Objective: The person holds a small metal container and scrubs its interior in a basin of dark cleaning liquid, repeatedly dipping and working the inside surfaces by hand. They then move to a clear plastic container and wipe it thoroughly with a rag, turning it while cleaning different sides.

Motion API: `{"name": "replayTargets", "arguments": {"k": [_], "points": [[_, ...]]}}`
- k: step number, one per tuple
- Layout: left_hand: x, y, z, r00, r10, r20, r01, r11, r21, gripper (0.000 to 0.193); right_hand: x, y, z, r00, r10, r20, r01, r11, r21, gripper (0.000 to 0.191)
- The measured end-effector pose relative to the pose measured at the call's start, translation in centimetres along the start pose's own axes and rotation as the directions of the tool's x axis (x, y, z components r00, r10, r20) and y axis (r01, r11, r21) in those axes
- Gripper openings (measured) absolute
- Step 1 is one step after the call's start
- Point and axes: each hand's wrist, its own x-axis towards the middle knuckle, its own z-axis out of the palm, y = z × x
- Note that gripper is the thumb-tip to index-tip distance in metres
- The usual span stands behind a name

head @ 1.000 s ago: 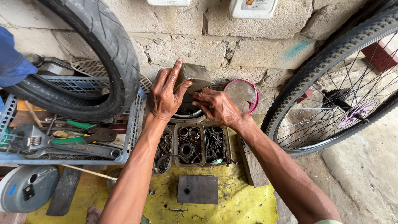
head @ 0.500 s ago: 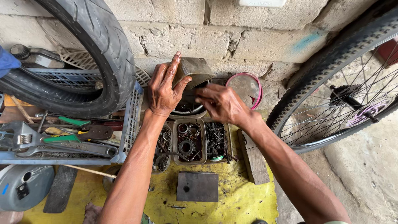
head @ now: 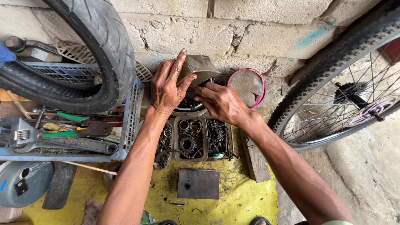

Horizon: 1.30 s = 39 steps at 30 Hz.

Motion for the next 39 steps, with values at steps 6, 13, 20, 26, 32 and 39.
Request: {"name": "replayTargets", "arguments": {"k": [6,13,20,26,32,39], "points": [[-0.8,-0.6,0.6,0.999,-0.046,0.001,0.045,0.998,0.052,0.060,-0.7,-0.2,1.1,0.998,-0.020,0.065,0.020,1.000,-0.007,0.028],[-0.7,-0.7,0.4,0.995,-0.099,-0.014,0.100,0.995,0.009,0.062,-0.8,0.4,-0.1,0.998,-0.050,-0.037,0.051,0.998,0.035,0.019],[-0.3,0.3,0.3,0.991,-0.131,0.010,0.132,0.990,-0.058,0.057,-0.3,-1.5,0.6,0.999,-0.048,-0.014,0.048,0.999,0.021,0.026],[-0.3,-0.4,-0.2,0.987,-0.158,-0.024,0.157,0.987,-0.037,0.057,-0.8,-1.5,-1.0,0.972,-0.007,0.235,0.026,0.996,-0.080,0.027],[-0.7,-0.3,-0.4,0.985,-0.175,0.002,0.175,0.985,0.010,0.058,-0.2,-0.7,-0.5,1.000,-0.027,-0.008,0.027,0.999,-0.041,0.021],[-0.8,-0.7,1.0,0.984,-0.177,0.012,0.177,0.979,-0.103,0.056,-1.1,-1.0,-0.1,0.979,-0.034,0.199,0.053,0.995,-0.089,0.026]]}}
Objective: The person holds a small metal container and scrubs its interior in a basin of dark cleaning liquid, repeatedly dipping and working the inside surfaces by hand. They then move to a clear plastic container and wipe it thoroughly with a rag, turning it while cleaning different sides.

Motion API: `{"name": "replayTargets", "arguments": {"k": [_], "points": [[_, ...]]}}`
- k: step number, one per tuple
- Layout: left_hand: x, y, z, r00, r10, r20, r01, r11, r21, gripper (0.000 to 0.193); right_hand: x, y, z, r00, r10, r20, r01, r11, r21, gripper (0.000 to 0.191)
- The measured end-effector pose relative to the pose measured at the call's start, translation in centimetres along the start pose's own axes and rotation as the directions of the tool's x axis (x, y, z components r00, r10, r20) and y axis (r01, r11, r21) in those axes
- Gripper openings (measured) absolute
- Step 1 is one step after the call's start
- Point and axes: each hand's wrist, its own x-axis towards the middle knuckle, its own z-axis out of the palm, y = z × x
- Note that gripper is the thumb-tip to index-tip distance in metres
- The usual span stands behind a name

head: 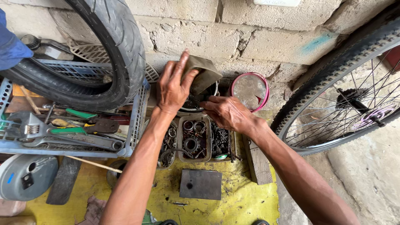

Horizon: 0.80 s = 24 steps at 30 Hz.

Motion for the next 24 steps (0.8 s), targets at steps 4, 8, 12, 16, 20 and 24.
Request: {"name": "replayTargets", "arguments": {"k": [4,8,12,16,20,24], "points": [[0.1,0.0,-1.2,0.999,0.003,-0.044,0.000,0.997,0.076,0.056,-0.7,0.0,-1.7,1.000,-0.010,0.000,0.010,1.000,0.017,0.024],[0.4,0.7,-1.8,0.999,-0.013,-0.039,0.017,0.994,0.112,0.055,-0.7,-0.3,-3.3,0.996,0.089,-0.021,-0.088,0.995,0.049,0.022],[0.3,1.0,-1.7,0.998,-0.034,-0.050,0.041,0.990,0.133,0.057,-0.9,-1.0,-3.5,0.986,0.056,-0.159,-0.052,0.998,0.029,0.018],[0.1,1.4,-0.1,0.986,-0.058,-0.156,0.058,0.998,-0.001,0.052,-0.6,-1.5,-2.3,0.979,0.033,-0.201,-0.031,0.999,0.014,0.026],[-0.4,1.7,0.8,0.987,-0.073,-0.145,0.084,0.994,0.068,0.053,-0.7,-0.9,-2.0,0.987,-0.042,-0.157,0.046,0.999,0.019,0.016],[-1.1,1.1,0.8,0.985,-0.077,-0.153,0.100,0.984,0.151,0.056,-1.4,-0.5,-2.3,0.980,0.090,-0.179,-0.084,0.996,0.043,0.019]]}}
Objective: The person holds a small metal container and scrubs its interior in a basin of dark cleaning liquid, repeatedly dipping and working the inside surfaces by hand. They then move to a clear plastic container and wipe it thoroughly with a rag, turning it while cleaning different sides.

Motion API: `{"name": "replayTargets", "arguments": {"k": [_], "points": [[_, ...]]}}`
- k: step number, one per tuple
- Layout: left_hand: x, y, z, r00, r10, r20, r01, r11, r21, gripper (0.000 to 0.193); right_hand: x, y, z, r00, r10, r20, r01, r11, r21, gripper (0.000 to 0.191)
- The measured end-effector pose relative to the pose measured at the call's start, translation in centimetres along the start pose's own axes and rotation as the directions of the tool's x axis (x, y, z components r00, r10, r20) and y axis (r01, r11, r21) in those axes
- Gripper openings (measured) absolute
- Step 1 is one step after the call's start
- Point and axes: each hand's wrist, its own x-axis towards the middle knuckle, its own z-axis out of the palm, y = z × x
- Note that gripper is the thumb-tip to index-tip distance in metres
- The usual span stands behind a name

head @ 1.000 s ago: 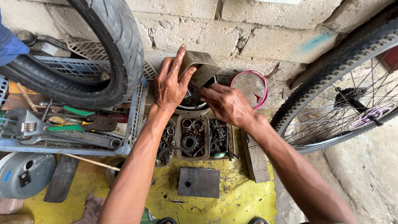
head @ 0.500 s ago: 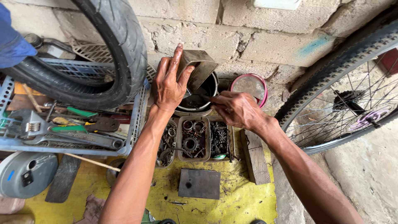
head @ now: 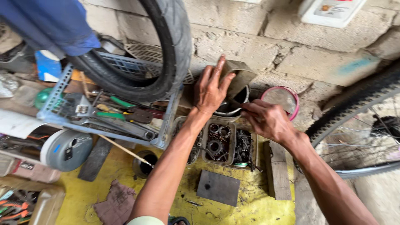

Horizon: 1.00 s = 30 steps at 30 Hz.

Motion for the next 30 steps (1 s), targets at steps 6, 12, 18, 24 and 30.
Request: {"name": "replayTargets", "arguments": {"k": [6,12,18,24,30], "points": [[-0.4,0.2,3.2,0.998,0.037,-0.057,-0.047,0.979,-0.196,0.057,-0.4,0.2,0.6,0.998,0.031,0.062,-0.024,0.994,-0.111,0.023],[0.2,-0.6,1.9,0.993,0.086,-0.078,-0.083,0.996,0.044,0.059,-1.0,1.8,0.8,0.988,0.069,0.135,-0.055,0.993,-0.107,0.025],[0.7,0.2,0.9,0.985,0.132,-0.115,-0.132,0.991,0.007,0.058,-1.6,2.7,2.3,0.976,0.144,0.164,-0.121,0.982,-0.145,0.027],[0.7,-0.3,0.9,0.995,-0.014,0.096,0.017,0.999,-0.033,0.066,-1.7,1.2,2.8,0.978,0.155,0.139,-0.127,0.973,-0.194,0.029],[0.1,0.4,-0.1,0.997,0.052,-0.065,-0.053,0.999,-0.007,0.056,-1.2,2.0,0.6,0.916,0.338,0.216,-0.316,0.940,-0.129,0.021]]}}
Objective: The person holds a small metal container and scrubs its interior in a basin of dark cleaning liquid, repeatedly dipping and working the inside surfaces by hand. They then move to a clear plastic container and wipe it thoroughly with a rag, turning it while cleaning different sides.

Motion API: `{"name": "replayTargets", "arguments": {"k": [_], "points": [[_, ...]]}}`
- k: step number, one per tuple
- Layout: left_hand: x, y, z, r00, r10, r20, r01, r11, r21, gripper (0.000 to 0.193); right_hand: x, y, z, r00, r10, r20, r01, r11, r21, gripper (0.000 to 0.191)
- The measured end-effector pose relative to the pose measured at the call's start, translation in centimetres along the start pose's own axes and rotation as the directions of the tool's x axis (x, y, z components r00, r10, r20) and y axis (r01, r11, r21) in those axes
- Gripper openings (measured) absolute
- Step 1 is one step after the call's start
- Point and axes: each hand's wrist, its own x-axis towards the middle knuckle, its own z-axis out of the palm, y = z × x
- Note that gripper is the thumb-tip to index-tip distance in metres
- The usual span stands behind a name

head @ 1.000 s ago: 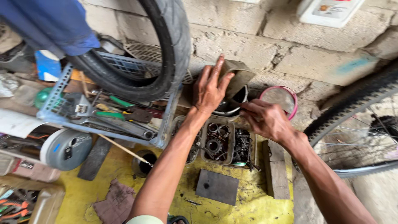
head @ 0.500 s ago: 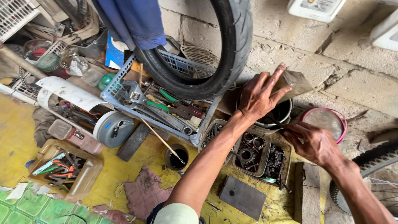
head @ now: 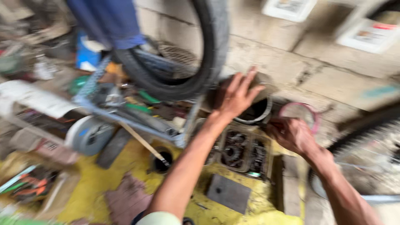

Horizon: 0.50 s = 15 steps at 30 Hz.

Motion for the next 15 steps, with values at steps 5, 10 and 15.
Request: {"name": "replayTargets", "arguments": {"k": [5,10,15], "points": [[0.6,-0.7,-2.1,0.993,-0.008,0.118,-0.004,0.995,0.098,0.058,0.5,2.0,1.3,0.961,0.192,-0.200,-0.155,0.969,0.190,0.024],[1.2,-0.4,-3.3,0.994,0.088,0.062,-0.092,0.994,0.062,0.059,1.1,2.6,3.2,0.817,0.576,-0.042,-0.475,0.711,0.519,0.032],[1.2,-0.3,-3.9,0.994,0.031,0.101,-0.043,0.993,0.112,0.058,0.2,1.8,1.4,0.925,0.363,-0.112,-0.287,0.861,0.420,0.025]]}}
